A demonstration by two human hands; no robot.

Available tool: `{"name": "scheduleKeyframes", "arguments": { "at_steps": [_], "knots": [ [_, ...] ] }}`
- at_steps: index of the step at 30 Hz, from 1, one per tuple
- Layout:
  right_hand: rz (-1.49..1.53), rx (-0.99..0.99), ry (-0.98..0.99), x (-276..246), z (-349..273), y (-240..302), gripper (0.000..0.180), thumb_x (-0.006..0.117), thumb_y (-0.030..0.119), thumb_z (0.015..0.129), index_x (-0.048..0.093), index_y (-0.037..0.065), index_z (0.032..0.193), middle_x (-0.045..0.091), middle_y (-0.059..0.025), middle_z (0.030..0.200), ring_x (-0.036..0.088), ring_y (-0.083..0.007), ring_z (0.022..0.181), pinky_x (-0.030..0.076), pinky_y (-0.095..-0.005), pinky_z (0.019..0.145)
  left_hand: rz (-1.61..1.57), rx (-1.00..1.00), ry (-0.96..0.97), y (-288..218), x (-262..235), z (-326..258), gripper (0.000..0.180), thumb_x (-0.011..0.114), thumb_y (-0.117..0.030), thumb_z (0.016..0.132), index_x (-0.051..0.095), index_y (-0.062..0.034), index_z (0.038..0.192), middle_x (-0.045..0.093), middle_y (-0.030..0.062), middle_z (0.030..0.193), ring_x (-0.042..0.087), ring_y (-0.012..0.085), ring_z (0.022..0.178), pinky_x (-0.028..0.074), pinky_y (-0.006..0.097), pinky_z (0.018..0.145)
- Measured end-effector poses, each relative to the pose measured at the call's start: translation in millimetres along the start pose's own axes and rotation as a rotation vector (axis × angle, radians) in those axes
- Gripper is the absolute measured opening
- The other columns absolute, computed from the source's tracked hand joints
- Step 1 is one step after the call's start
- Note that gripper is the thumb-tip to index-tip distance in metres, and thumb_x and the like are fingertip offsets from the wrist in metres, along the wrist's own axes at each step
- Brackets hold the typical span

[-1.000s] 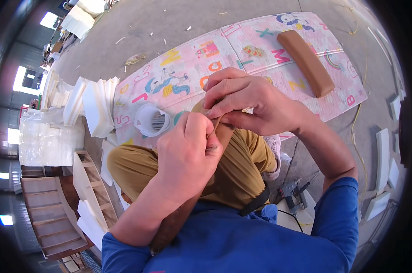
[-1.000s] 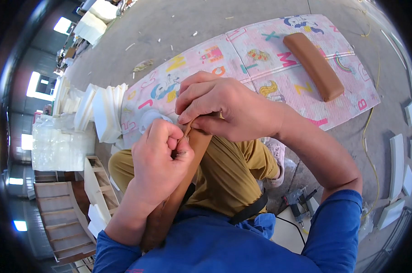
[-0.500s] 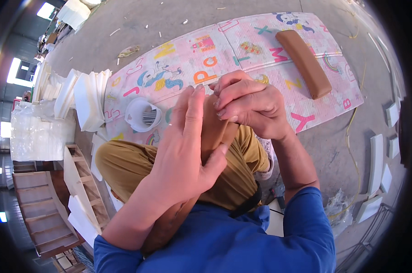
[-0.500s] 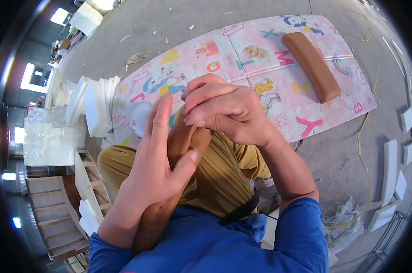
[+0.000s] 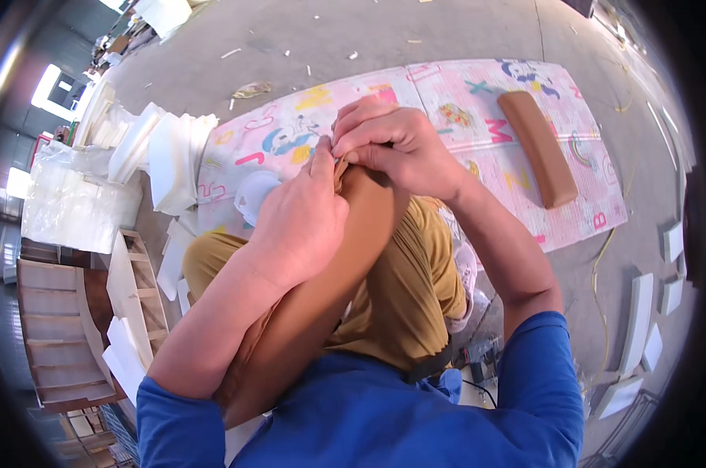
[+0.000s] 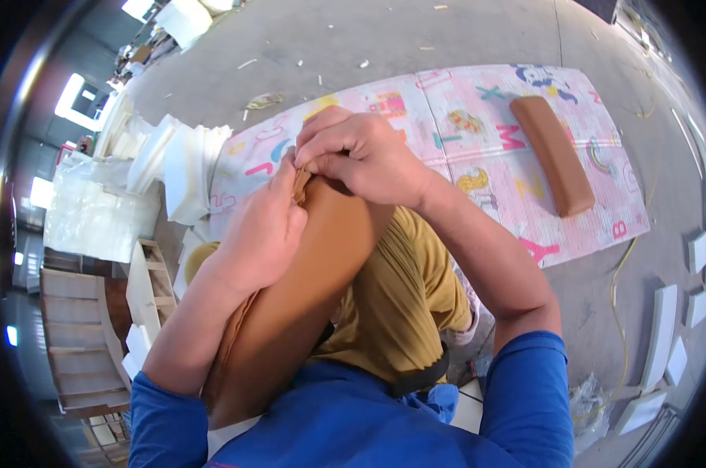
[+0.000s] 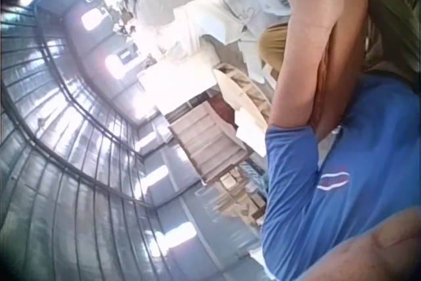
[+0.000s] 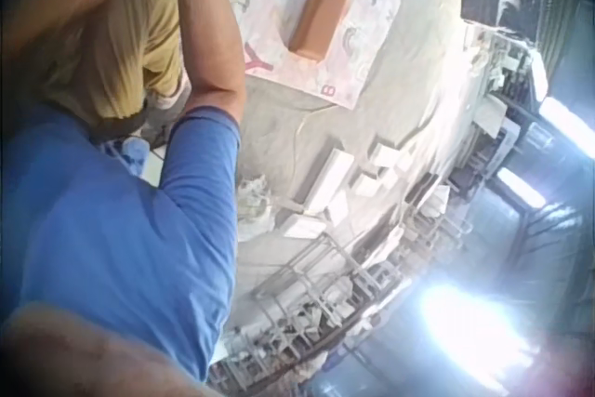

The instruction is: Securing fabric cover to a foam-padded furniture part using a staple gun and tucking edges with a screwdriver.

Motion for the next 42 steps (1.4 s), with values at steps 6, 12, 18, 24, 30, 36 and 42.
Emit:
{"name": "scheduleKeyframes", "arguments": {
  "at_steps": [6, 12, 18, 24, 30, 36, 42],
  "knots": [
    [-0.012, 0.022, 0.043, 5, 10, 7, 0.016, 0.069, -0.007, 0.078, 0.074, -0.001, 0.092, 0.069, -0.0087, 0.093, 0.062, -0.0253, 0.099, 0.049, -0.0392, 0.09, -0.797, 0.188, 0.143, 16, 8, -8, 0.078, 0.054, -0.02, 0.092, 0.012, 0.0163, 0.147, 0.036, 0.0364, 0.144, 0.041, 0.0475, 0.134, 0.042, 0.045, 0.105],
    [0.057, 0.067, 0.085, -3, -3, 7, 0.017, 0.071, -0.005, 0.079, 0.074, 0.002, 0.094, 0.069, -0.0077, 0.097, 0.06, -0.0259, 0.103, 0.049, -0.0401, 0.09, -0.346, 0.236, 0.147, 1, 18, -9, 0.089, 0.056, -0.022, 0.093, -0.002, 0.019, 0.146, 0.022, 0.041, 0.15, 0.028, 0.0482, 0.143, 0.027, 0.044, 0.117],
    [-0.246, 0.061, 0.33, -6, 6, 42, 0.023, 0.069, -0.011, 0.074, 0.073, 0.002, 0.093, 0.067, -0.0068, 0.096, 0.061, -0.028, 0.102, 0.051, -0.0376, 0.086, -0.121, 0.416, -0.048, -16, 25, -17, 0.076, 0.053, -0.02, 0.092, 0.016, 0.0251, 0.14, 0.026, 0.0481, 0.142, 0.037, 0.059, 0.131, 0.037, 0.05, 0.11],
    [-0.58, -0.247, 0.574, 11, 18, 76, 0.029, 0.073, -0.009, 0.066, 0.07, 0.002, 0.092, 0.066, -0.0069, 0.097, 0.061, -0.03, 0.099, 0.053, -0.0383, 0.08, -0.22, 0.408, -0.017, -16, 18, -26, 0.074, 0.053, -0.02, 0.091, 0.019, 0.0228, 0.141, 0.028, 0.0471, 0.142, 0.038, 0.056, 0.132, 0.037, 0.05, 0.11],
    [-0.685, -0.24, 0.608, 8, -13, 79, 0.033, 0.07, 0.0, 0.066, 0.068, -0.001, 0.099, 0.064, -0.0126, 0.107, 0.061, -0.0336, 0.103, 0.056, -0.0394, 0.085, -0.141, 0.439, -0.05, -26, 24, -33, 0.076, 0.056, -0.02, 0.09, 0.02, 0.0201, 0.143, 0.029, 0.0452, 0.143, 0.044, 0.0546, 0.128, 0.042, 0.05, 0.106],
    [-0.74, -0.077, 0.552, -3, -29, 85, 0.042, 0.075, -0.003, 0.071, 0.068, 0.006, 0.112, 0.06, -0.0161, 0.123, 0.06, -0.0359, 0.112, 0.056, -0.0406, 0.089, -0.353, 0.283, 0.203, -21, 30, -38, 0.089, 0.061, -0.032, 0.09, 0.013, 0.0168, 0.147, 0.023, 0.0395, 0.15, 0.031, 0.048, 0.141, 0.032, 0.047, 0.115],
    [-0.824, -0.037, 0.23, -33, -94, 83, 0.047, 0.077, -0.008, 0.071, 0.07, 0.012, 0.114, 0.062, -0.0185, 0.123, 0.065, -0.0336, 0.105, 0.058, -0.038, 0.085, -0.804, 0.204, 0.417, 59, 73, -97, 0.093, 0.05, -0.053, 0.097, 0.007, 0.0073, 0.154, 0.012, 0.0282, 0.16, 0.011, 0.0369, 0.151, 0.016, 0.04, 0.121]
  ]
}}
Point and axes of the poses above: each hand's wrist, its own z-axis towards the middle knuckle, its own x-axis out of the palm, y = z × x, the point moved 8 cm from there along z, towards the middle knuckle
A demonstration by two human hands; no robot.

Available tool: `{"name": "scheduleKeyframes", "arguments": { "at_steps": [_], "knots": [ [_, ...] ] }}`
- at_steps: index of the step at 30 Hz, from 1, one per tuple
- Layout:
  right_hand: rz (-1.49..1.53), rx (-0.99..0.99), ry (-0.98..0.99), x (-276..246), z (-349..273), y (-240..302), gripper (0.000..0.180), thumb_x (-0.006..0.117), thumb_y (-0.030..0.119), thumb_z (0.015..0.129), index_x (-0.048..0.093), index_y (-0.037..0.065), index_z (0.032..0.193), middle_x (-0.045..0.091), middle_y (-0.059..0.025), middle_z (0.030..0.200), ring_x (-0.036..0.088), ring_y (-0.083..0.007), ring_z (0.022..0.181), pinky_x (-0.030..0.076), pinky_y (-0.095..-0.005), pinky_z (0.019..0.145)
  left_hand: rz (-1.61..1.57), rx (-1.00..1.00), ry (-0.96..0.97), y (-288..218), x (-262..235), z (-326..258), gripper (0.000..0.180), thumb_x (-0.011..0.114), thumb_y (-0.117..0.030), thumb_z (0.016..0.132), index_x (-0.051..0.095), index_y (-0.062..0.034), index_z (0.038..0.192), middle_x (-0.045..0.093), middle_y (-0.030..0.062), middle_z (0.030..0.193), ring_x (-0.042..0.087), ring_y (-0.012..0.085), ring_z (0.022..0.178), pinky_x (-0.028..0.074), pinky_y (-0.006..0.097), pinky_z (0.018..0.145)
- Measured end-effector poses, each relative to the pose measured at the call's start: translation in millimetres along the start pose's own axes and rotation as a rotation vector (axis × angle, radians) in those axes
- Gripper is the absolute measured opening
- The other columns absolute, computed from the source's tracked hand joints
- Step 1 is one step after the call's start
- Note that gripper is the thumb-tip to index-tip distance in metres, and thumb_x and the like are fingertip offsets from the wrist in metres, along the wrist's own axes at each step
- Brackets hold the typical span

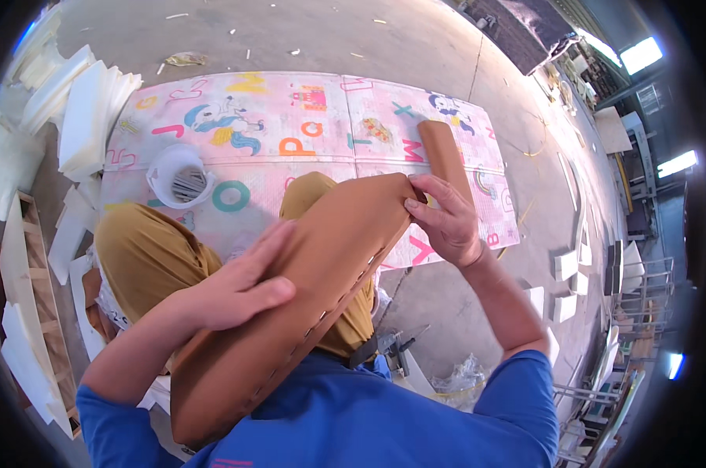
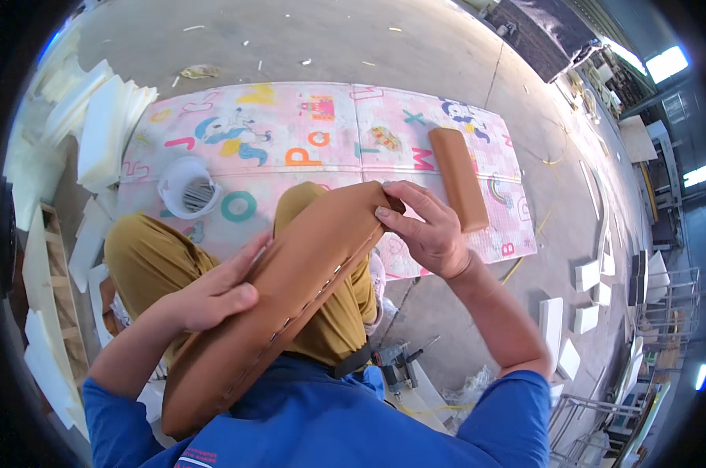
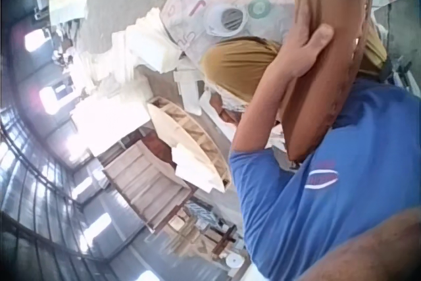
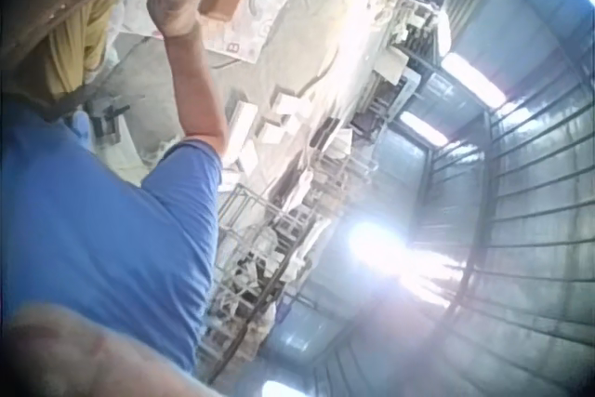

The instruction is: Securing fabric cover to a foam-padded furniture part using a staple gun and tucking edges with a screwdriver.

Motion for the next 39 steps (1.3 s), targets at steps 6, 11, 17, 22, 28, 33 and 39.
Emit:
{"name": "scheduleKeyframes", "arguments": {
  "at_steps": [6, 11, 17, 22, 28, 33, 39],
  "knots": [
    [0.002, 0.224, -0.325, 15, -71, 14, 0.04, 0.073, -0.008, 0.081, 0.07, 0.014, 0.115, 0.063, -0.0196, 0.12, 0.066, -0.0302, 0.101, 0.057, -0.0351, 0.081, -0.642, -0.546, -0.022, 133, 13, -17, 0.066, 0.032, -0.048, 0.106, 0.033, 0.0024, 0.149, 0.047, 0.0177, 0.146, 0.047, 0.0258, 0.134, 0.034, 0.034, 0.112],
    [0.26, 0.627, -0.588, 28, -125, 24, 0.026, 0.063, -0.007, 0.091, 0.068, 0.007, 0.113, 0.06, -0.0218, 0.126, 0.064, -0.0281, 0.106, 0.057, -0.033, 0.08, -0.313, -0.322, 0.007, 80, -17, 8, 0.057, 0.034, -0.045, 0.107, 0.059, 0.0004, 0.131, 0.065, 0.0099, 0.124, 0.062, 0.0134, 0.109, 0.047, 0.029, 0.096],
    [0.162, 0.574, -0.882, 51, -154, 20, 0.02, 0.06, -0.007, 0.093, 0.068, 0.0, 0.109, 0.058, -0.0213, 0.13, 0.059, -0.0296, 0.117, 0.054, -0.0362, 0.09, -0.233, -0.341, 0.06, 46, -26, 30, 0.063, 0.033, -0.049, 0.106, 0.059, 0.0052, 0.128, 0.066, 0.0128, 0.121, 0.063, 0.0208, 0.105, 0.047, 0.033, 0.096],
    [0.25, 0.687, -0.936, 64, -177, 18, 0.03, 0.06, -0.004, 0.094, 0.067, 0.005, 0.122, 0.056, -0.0185, 0.138, 0.054, -0.0287, 0.127, 0.044, -0.0393, 0.105, -0.077, -0.262, 0.046, 30, -26, 32, 0.062, 0.036, -0.049, 0.106, 0.062, 0.0051, 0.123, 0.069, 0.0127, 0.113, 0.063, 0.0183, 0.104, 0.047, 0.032, 0.093],
    [0.579, 0.718, -1.023, 82, -203, 15, 0.039, 0.053, -0.001, 0.098, 0.054, -0.001, 0.137, 0.047, -0.0181, 0.148, 0.051, -0.0247, 0.131, 0.039, -0.0378, 0.111, -0.049, -0.245, 0.028, 12, -21, 24, 0.06, 0.036, -0.047, 0.106, 0.062, 0.0049, 0.122, 0.069, 0.0127, 0.112, 0.062, 0.0185, 0.104, 0.047, 0.032, 0.093],
    [0.893, 0.761, -1.122, 83, -183, 28, 0.047, 0.05, 0.006, 0.101, 0.038, -0.01, 0.144, 0.049, -0.0162, 0.146, 0.055, -0.0225, 0.126, 0.045, -0.035, 0.105, 0.016, -0.149, -0.013, 16, -28, 24, 0.057, 0.037, -0.045, 0.106, 0.061, 0.0044, 0.122, 0.068, 0.0131, 0.112, 0.061, 0.0181, 0.104, 0.046, 0.032, 0.094],
    [0.916, 0.509, -1.007, -11, -68, -10, 0.046, 0.056, -0.001, 0.096, 0.044, -0.013, 0.139, 0.032, -0.0217, 0.156, 0.038, -0.0294, 0.141, 0.038, -0.0384, 0.112, -0.176, 0.095, -0.203, -39, -65, 20, 0.055, 0.04, -0.045, 0.106, 0.055, 0.0031, 0.127, 0.064, 0.0098, 0.115, 0.058, 0.0162, 0.106, 0.046, 0.031, 0.093]
  ]
}}
Point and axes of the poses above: each hand's wrist, its own z-axis towards the middle knuckle, its own x-axis out of the palm, y = z × x, the point moved 8 cm from there along z, towards the middle knuckle
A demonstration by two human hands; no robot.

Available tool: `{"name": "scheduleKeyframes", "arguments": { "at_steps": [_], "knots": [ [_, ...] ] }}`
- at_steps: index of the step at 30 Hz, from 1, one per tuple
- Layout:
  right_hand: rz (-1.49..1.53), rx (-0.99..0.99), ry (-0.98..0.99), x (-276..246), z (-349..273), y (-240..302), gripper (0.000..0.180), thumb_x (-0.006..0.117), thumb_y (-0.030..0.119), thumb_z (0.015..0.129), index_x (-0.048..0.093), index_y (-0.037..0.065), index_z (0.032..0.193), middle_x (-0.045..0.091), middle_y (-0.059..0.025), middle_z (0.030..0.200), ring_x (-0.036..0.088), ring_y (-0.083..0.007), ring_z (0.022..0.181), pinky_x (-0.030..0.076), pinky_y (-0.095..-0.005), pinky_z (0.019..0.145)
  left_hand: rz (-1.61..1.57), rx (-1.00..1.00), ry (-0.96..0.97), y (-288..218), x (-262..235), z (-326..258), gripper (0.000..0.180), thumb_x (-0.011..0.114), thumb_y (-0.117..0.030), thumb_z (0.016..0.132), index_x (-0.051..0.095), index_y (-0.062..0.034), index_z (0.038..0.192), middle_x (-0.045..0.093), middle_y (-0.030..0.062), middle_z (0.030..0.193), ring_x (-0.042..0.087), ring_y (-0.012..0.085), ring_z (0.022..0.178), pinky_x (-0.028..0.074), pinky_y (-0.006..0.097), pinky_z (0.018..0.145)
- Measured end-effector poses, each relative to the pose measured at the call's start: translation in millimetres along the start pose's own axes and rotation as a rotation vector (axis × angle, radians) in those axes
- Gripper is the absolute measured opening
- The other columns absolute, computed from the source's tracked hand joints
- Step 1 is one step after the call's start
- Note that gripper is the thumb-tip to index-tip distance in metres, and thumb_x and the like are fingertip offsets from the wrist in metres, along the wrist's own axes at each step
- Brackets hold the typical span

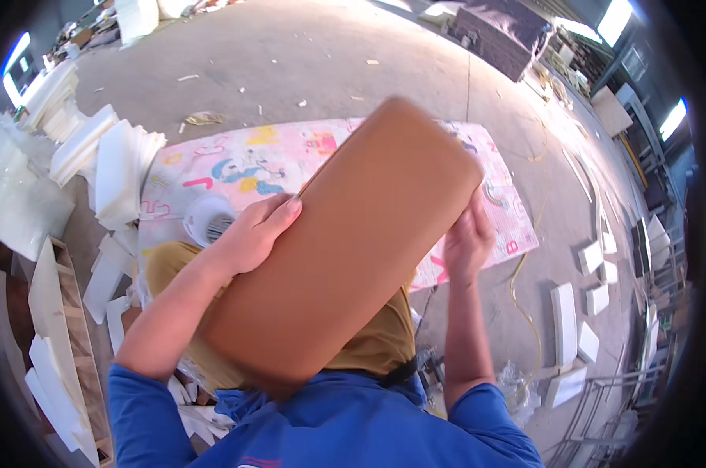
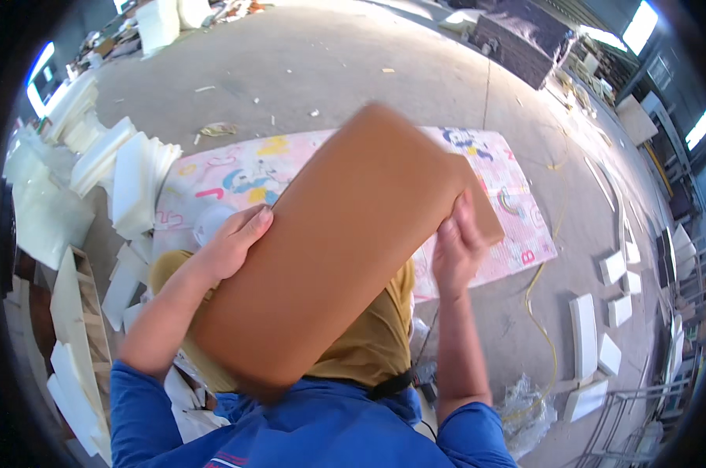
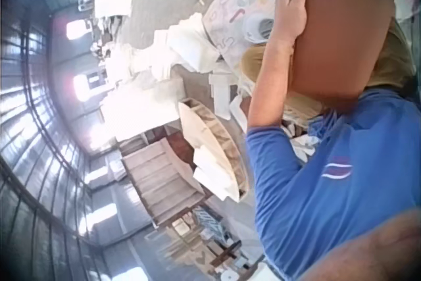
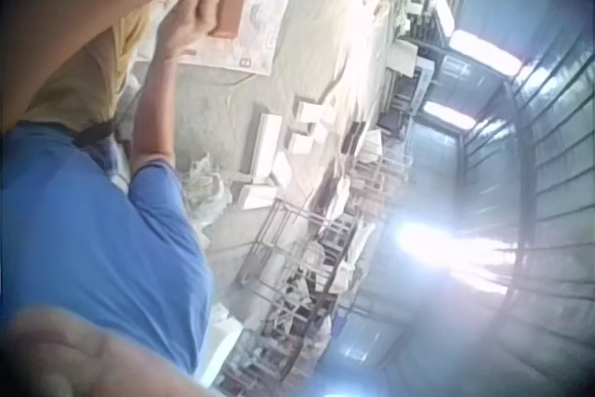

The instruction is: Securing fabric cover to a foam-padded furniture part using a staple gun and tucking edges with a screwdriver.

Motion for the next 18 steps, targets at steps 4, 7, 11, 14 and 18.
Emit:
{"name": "scheduleKeyframes", "arguments": {
  "at_steps": [4, 7, 11, 14, 18],
  "knots": [
    [0.043, -0.176, 0.547, 142, 92, 78, 0.039, 0.064, -0.006, 0.089, 0.057, -0.014, 0.127, 0.039, -0.023, 0.151, 0.048, -0.0275, 0.133, 0.046, -0.0357, 0.104, -0.289, 0.354, -0.315, 11, -12, 2, 0.059, 0.028, -0.046, 0.107, 0.042, 0.0003, 0.141, 0.056, 0.0108, 0.131, 0.054, 0.0183, 0.117, 0.043, 0.034, 0.102],
    [-0.196, -0.225, 0.978, 238, 92, 101, 0.03, 0.069, -0.007, 0.085, 0.068, -0.007, 0.115, 0.046, -0.024, 0.146, 0.058, -0.0256, 0.122, 0.052, -0.0347, 0.095, -0.64, 0.374, -0.27, 49, -1, -34, 0.067, 0.018, -0.052, 0.107, 0.036, -0.0013, 0.147, 0.048, 0.0109, 0.143, 0.047, 0.0213, 0.13, 0.037, 0.038, 0.11],
    [-0.277, -0.204, 1.283, 322, 41, 71, 0.028, 0.073, -0.003, 0.083, 0.073, 0.001, 0.11, 0.054, -0.0225, 0.139, 0.063, -0.0285, 0.116, 0.053, -0.0352, 0.092, -0.896, 0.114, -0.627, 83, 42, -105, 0.061, 0.02, -0.049, 0.107, 0.036, -0.0051, 0.147, 0.049, 0.0096, 0.142, 0.05, 0.0225, 0.126, 0.041, 0.038, 0.106],
    [-0.213, -0.017, 1.387, 348, -4, 32, 0.028, 0.074, -0.003, 0.083, 0.074, 0.004, 0.11, 0.056, -0.0202, 0.138, 0.064, -0.0296, 0.114, 0.052, -0.036, 0.092, -0.678, -0.116, -0.476, 106, 21, -159, 0.051, 0.03, -0.044, 0.107, 0.05, -0.0063, 0.136, 0.06, 0.0109, 0.128, 0.061, 0.0226, 0.11, 0.051, 0.037, 0.092],
    [-0.251, 0.077, 1.424, 370, -33, -10, 0.029, 0.072, -0.002, 0.084, 0.074, 0.007, 0.112, 0.055, -0.0189, 0.14, 0.065, -0.0247, 0.104, 0.052, -0.036, 0.086, 0.701, -0.109, -0.657, 14, -67, -225, 0.027, 0.066, -0.023, 0.09, 0.07, -0.0037, 0.072, 0.06, 0.0144, 0.059, 0.064, 0.0273, 0.058, 0.052, 0.036, 0.059]
  ]
}}
Point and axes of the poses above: each hand's wrist, its own z-axis towards the middle knuckle, its own x-axis out of the palm, y = z × x, the point moved 8 cm from there along z, towards the middle knuckle
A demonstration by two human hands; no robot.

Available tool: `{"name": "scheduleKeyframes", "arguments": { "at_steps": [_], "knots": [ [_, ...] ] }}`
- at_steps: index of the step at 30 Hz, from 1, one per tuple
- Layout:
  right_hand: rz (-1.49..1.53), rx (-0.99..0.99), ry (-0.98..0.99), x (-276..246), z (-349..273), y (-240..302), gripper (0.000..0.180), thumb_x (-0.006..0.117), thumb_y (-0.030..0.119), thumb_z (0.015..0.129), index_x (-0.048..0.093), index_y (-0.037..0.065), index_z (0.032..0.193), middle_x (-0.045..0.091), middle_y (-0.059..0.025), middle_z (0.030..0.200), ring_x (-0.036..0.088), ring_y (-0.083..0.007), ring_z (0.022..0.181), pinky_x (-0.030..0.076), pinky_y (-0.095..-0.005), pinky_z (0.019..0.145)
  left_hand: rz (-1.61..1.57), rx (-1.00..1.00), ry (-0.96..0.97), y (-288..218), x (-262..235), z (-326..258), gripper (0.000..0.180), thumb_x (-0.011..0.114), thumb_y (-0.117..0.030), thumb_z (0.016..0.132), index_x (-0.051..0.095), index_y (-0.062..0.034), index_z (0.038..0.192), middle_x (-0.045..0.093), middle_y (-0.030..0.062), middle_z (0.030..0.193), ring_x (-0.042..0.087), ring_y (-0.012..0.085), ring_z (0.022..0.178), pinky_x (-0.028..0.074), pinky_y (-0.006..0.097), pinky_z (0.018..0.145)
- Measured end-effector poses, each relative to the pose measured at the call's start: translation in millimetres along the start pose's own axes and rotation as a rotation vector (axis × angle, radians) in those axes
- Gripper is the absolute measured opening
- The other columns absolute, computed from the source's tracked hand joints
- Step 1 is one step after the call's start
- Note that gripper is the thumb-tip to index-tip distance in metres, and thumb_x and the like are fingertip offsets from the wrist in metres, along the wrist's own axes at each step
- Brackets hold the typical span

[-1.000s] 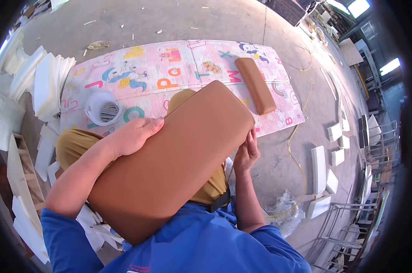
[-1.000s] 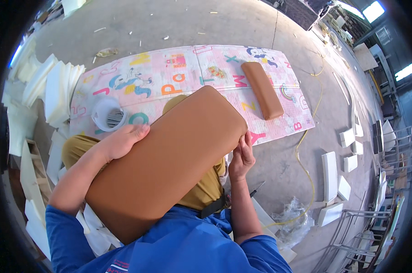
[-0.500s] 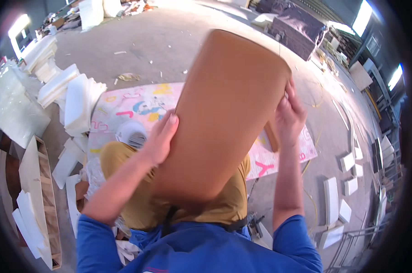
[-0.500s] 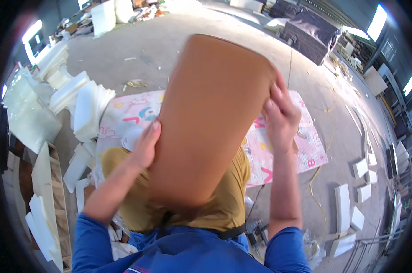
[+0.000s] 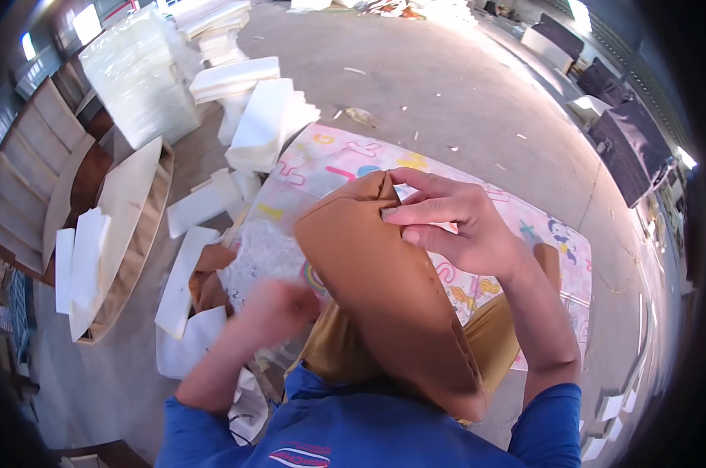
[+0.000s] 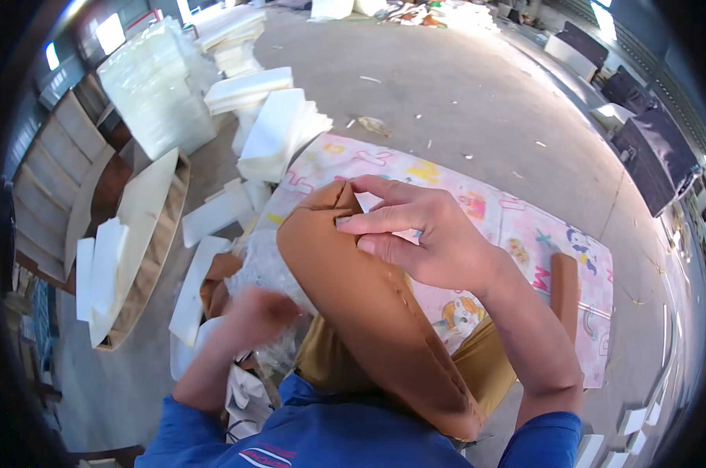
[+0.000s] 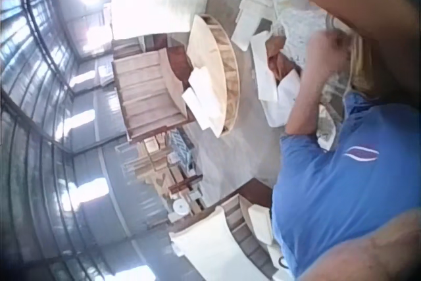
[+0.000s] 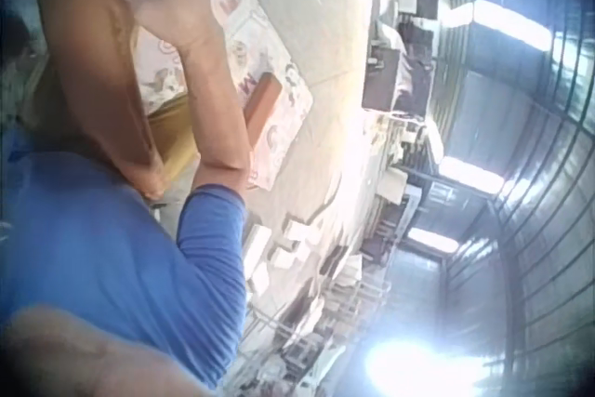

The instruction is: Securing fabric cover to a foam-padded furniture part using a staple gun and tucking edges with a screwdriver.

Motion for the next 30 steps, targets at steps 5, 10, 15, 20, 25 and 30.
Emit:
{"name": "scheduleKeyframes", "arguments": {
  "at_steps": [5, 10, 15, 20, 25, 30],
  "knots": [
    [0.034, -0.11, 0.005, 22, 15, 10, 0.032, 0.071, -0.001, 0.085, 0.073, 0.011, 0.115, 0.058, -0.0208, 0.135, 0.065, -0.0242, 0.103, 0.052, -0.0339, 0.086, -0.193, 0.598, -0.371, -90, -123, 46, 0.03, 0.081, -0.002, 0.073, 0.072, -0.0018, 0.102, 0.062, 0.0119, 0.109, 0.061, 0.0194, 0.09, 0.05, 0.031, 0.076],
    [0.054, -0.062, -0.093, 26, 16, 0, 0.034, 0.07, -0.003, 0.086, 0.072, 0.012, 0.117, 0.059, -0.0187, 0.13, 0.064, -0.0239, 0.107, 0.053, -0.0326, 0.084, -0.171, 0.542, -0.159, -91, -108, 83, 0.031, 0.084, -0.003, 0.071, 0.072, -0.0025, 0.1, 0.056, 0.0087, 0.105, 0.059, 0.0179, 0.093, 0.049, 0.03, 0.077],
    [0.22, 0.106, -0.361, 16, 13, -8, 0.023, 0.073, -0.002, 0.084, 0.07, 0.006, 0.106, 0.062, -0.0139, 0.117, 0.063, -0.0203, 0.104, 0.053, -0.0306, 0.082, -0.122, 0.442, -0.087, -91, -107, 94, 0.023, 0.083, -0.003, 0.072, 0.067, -0.0022, 0.088, 0.055, 0.0078, 0.105, 0.057, 0.0178, 0.096, 0.047, 0.031, 0.083],
    [0.12, 0.122, -0.207, 15, 19, 6, 0.022, 0.082, 0.006, 0.078, 0.063, 0.003, 0.09, 0.06, -0.0088, 0.103, 0.061, -0.0155, 0.09, 0.051, -0.0283, 0.078, -0.177, 0.405, -0.023, -95, -107, 96, 0.024, 0.084, -0.005, 0.072, 0.067, -0.0031, 0.089, 0.054, 0.0076, 0.106, 0.056, 0.0184, 0.098, 0.046, 0.032, 0.086],
    [0.017, 0.056, -0.203, 19, 23, 15, 0.024, 0.083, 0.007, 0.076, 0.065, 0.003, 0.091, 0.06, -0.008, 0.101, 0.061, -0.0162, 0.087, 0.051, -0.0288, 0.075, -0.223, 0.492, 0.043, -98, -113, 94, 0.023, 0.083, -0.003, 0.071, 0.071, -0.0037, 0.09, 0.055, 0.008, 0.106, 0.056, 0.0171, 0.092, 0.047, 0.031, 0.082],
    [-0.125, -0.029, -0.191, 22, 28, 34, 0.019, 0.081, 0.003, 0.077, 0.069, 0.003, 0.093, 0.061, -0.0079, 0.097, 0.062, -0.0163, 0.087, 0.05, -0.0288, 0.073, -0.299, 0.436, 0.06, -96, -110, 90, 0.017, 0.082, -0.001, 0.07, 0.073, -0.0039, 0.084, 0.055, 0.0074, 0.104, 0.056, 0.0141, 0.087, 0.046, 0.03, 0.077]
  ]
}}
Point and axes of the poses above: each hand's wrist, its own z-axis towards the middle knuckle, its own x-axis out of the palm, y = z × x, the point moved 8 cm from there along z, towards the middle knuckle
